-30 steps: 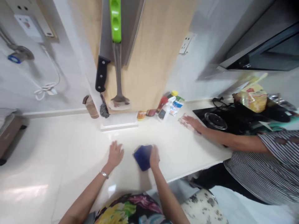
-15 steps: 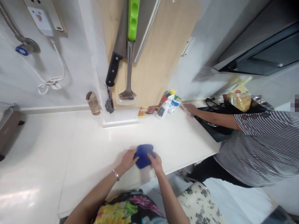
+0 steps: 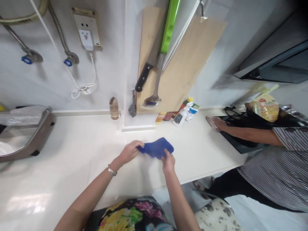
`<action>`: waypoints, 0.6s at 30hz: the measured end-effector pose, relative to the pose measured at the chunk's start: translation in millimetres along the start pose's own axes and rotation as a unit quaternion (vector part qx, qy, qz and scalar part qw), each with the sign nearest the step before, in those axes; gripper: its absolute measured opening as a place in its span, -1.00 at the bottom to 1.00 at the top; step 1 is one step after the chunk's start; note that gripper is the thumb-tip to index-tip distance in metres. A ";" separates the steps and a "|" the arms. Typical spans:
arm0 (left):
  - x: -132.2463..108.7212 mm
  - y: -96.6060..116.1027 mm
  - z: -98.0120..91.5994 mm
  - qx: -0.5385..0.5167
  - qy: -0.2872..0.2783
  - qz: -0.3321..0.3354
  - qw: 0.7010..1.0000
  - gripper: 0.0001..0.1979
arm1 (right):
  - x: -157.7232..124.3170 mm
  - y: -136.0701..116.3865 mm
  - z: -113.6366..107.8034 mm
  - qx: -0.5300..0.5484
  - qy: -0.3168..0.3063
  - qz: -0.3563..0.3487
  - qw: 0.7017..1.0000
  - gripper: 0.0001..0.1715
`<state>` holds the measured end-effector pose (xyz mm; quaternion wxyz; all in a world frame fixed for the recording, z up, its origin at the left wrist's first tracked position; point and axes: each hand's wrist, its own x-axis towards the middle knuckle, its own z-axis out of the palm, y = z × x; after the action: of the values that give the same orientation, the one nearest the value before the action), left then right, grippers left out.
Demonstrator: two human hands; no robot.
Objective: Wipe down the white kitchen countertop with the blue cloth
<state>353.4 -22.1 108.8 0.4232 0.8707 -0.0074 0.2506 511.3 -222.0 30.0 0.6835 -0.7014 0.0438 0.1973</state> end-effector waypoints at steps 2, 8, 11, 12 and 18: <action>-10.5 -9.9 -19.8 0.032 0.011 0.036 0.999 -0.70 | -10.8 8.4 2.6 0.006 -0.008 0.004 1.000 -0.45; -100.5 -72.7 -59.2 0.173 -0.125 -0.069 0.975 -0.53 | -51.6 50.7 -13.3 -0.076 -0.037 0.004 0.996 -0.38; -139.1 -89.9 -76.4 0.191 -0.072 -0.148 0.968 -0.49 | -43.9 50.8 -21.5 -0.166 0.018 -0.036 0.985 -0.32; -145.8 -91.6 -79.9 0.192 -0.040 -0.170 0.966 -0.51 | -37.2 47.4 -20.0 -0.201 0.031 -0.051 0.978 -0.31; -149.0 -84.0 -57.0 0.140 0.053 -0.166 0.975 -0.60 | -7.5 31.8 33.3 -0.380 0.057 -0.105 0.917 -0.42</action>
<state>217.5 44.3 10.7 0.3322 0.8960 0.1952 0.2208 486.7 -193.1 3.0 0.3790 -0.9188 -0.0694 0.0857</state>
